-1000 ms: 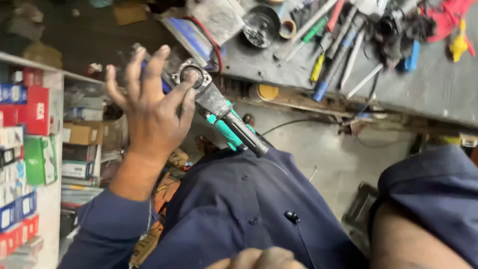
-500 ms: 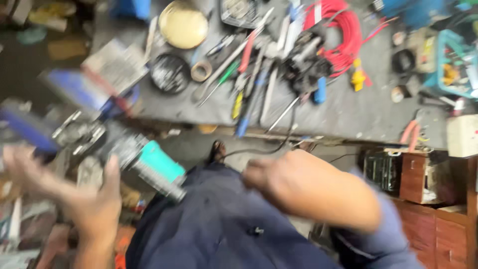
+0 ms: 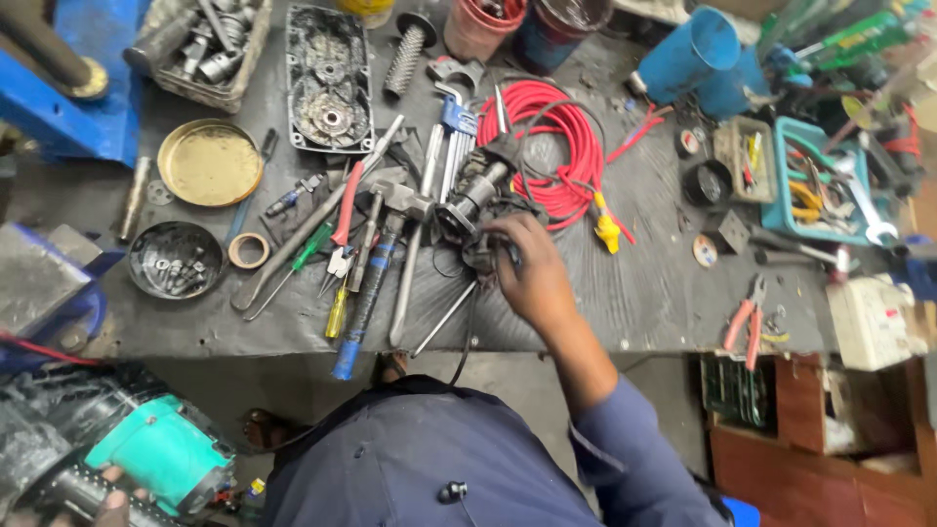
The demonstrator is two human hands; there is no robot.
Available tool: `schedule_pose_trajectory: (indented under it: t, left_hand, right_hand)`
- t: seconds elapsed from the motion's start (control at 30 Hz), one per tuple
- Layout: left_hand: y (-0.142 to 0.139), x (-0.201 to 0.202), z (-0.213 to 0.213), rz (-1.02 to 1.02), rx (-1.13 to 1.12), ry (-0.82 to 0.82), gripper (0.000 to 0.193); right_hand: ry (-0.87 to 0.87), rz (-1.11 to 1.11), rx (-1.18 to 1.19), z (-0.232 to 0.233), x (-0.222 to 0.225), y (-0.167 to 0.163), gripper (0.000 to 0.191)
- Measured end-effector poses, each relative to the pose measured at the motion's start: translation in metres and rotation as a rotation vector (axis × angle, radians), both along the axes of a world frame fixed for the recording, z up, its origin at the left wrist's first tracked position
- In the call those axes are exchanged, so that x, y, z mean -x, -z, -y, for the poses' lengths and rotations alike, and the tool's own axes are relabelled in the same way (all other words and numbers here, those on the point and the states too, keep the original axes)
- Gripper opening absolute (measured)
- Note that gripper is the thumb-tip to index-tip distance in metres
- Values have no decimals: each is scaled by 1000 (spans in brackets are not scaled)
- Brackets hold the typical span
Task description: The person works on a disassembled rotary hammer drill at a cluttered workbench. They wipe parts with a cloth, fit a cylindrical component onto the tool, tap it into place with a hammer, and then file and adjust the assembly with a metal rod while holding the tool steady.
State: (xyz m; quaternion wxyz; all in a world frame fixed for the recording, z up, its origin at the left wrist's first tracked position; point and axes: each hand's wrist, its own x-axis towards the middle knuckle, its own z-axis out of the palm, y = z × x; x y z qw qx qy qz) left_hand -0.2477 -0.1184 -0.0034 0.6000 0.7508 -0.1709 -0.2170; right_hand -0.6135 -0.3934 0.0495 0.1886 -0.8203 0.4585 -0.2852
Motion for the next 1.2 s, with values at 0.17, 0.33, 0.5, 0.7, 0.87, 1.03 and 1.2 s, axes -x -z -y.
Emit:
schedule_pose_trajectory:
  t: [0.17, 0.33, 0.5, 0.7, 0.87, 1.03, 1.2]
  left_hand:
    - [-12, 25, -2, 49, -29, -102, 70]
    - [-1, 39, -31, 98, -54, -183, 68]
    - [6, 64, -58, -31, -77, -365, 63]
    - [-46, 126, 5, 503, 36, -77, 18]
    - [-72, 160, 130, 1025, 103, 843, 26]
    - [-39, 202, 223, 1430, 14, 1002, 10]
    - [-17, 210, 246, 1470, 125, 1056, 10]
  right_hand:
    - [-378, -454, 196, 81, -9, -1, 55]
    - [-532, -590, 192, 98, -19, -6, 60]
    - [-653, -324, 129, 111, 10, -9, 65]
    - [-348, 420, -225, 105, 51, -1, 71]
    - [-299, 917, -16, 70, 87, -31, 65]
    - [-304, 1162, -631, 3, 111, -28, 72]
    - [-328, 652, -625, -51, 112, 16, 80]
